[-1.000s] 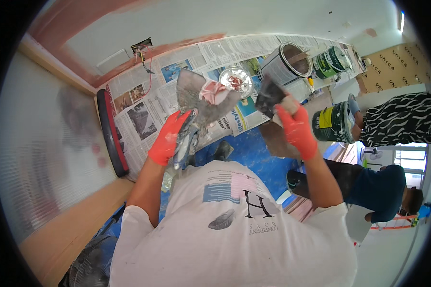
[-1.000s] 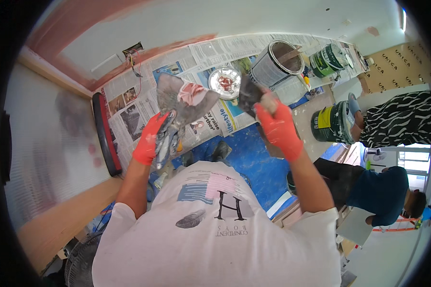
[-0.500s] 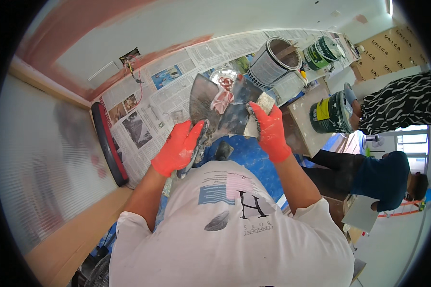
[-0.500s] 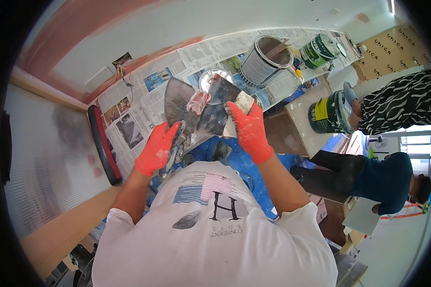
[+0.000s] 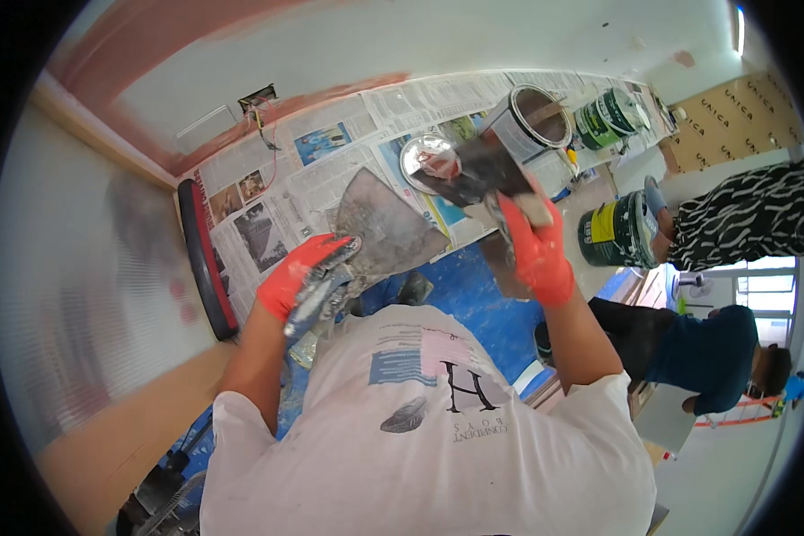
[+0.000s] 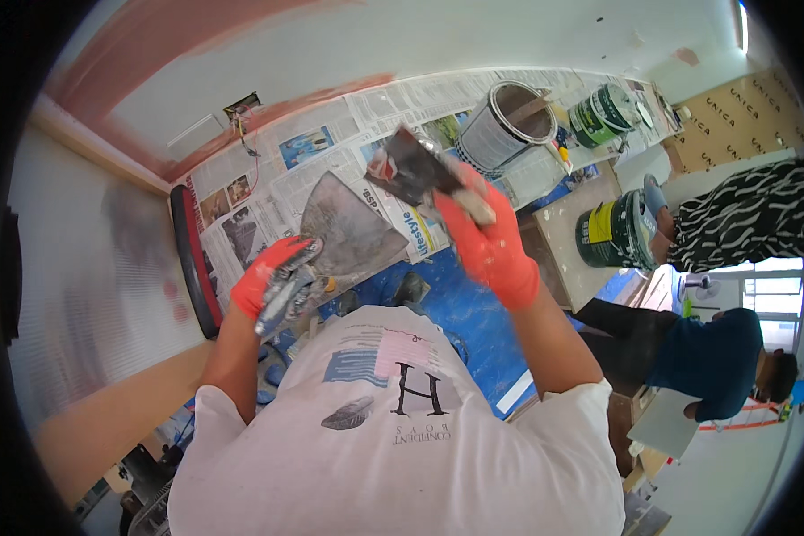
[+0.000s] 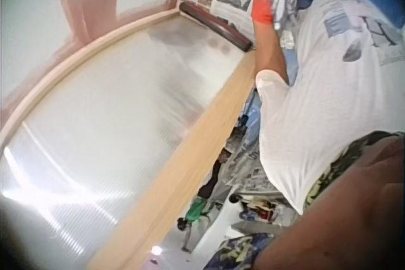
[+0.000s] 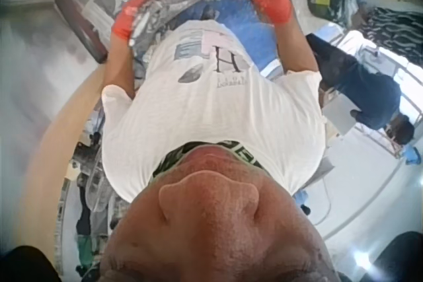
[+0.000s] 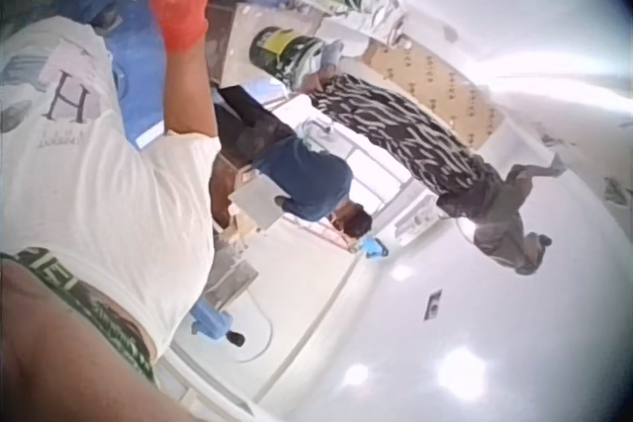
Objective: The person applies plaster to a wall and various surfaces using a putty knife and a brush. The person scoops plaster from a container onto a putty knife and spreads it across the wall and a piece of furniture, then uses a brush to smooth the edges.
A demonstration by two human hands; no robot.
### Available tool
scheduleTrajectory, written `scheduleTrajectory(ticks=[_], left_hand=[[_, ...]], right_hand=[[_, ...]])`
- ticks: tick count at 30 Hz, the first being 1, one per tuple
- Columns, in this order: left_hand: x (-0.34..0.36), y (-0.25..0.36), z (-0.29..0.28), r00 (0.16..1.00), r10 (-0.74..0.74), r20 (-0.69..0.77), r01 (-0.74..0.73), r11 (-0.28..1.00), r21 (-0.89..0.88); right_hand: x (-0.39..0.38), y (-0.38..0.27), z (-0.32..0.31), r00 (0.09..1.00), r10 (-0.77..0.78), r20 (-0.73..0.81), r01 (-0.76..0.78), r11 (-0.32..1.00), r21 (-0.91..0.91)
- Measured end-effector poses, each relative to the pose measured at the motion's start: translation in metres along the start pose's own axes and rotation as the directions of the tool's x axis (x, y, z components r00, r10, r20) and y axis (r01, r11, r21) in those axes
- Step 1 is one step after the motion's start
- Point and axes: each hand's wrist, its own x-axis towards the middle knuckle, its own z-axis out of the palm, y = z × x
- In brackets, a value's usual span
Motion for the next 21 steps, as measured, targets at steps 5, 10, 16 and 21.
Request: scheduleTrajectory(ticks=[5,10,16,21], left_hand=[[-0.020,-0.019,0.004,0.890,-0.399,0.222,0.399,0.443,-0.803],[-0.007,-0.012,-0.007,0.771,-0.558,0.306,0.576,0.407,-0.709],[0.012,0.035,-0.014,0.852,-0.487,0.194,0.491,0.612,-0.620],[0.029,0.060,-0.026,0.591,-0.688,0.421,0.714,0.205,-0.669]], right_hand=[[0.006,-0.023,-0.001,0.879,-0.340,0.334,0.317,0.941,0.121],[-0.007,-0.010,0.001,0.852,-0.333,0.404,0.326,0.941,0.089],[-0.014,0.001,-0.007,0.855,-0.202,0.477,0.289,0.950,-0.117],[-0.020,0.016,-0.011,0.849,-0.157,0.505,0.263,0.954,-0.145]])
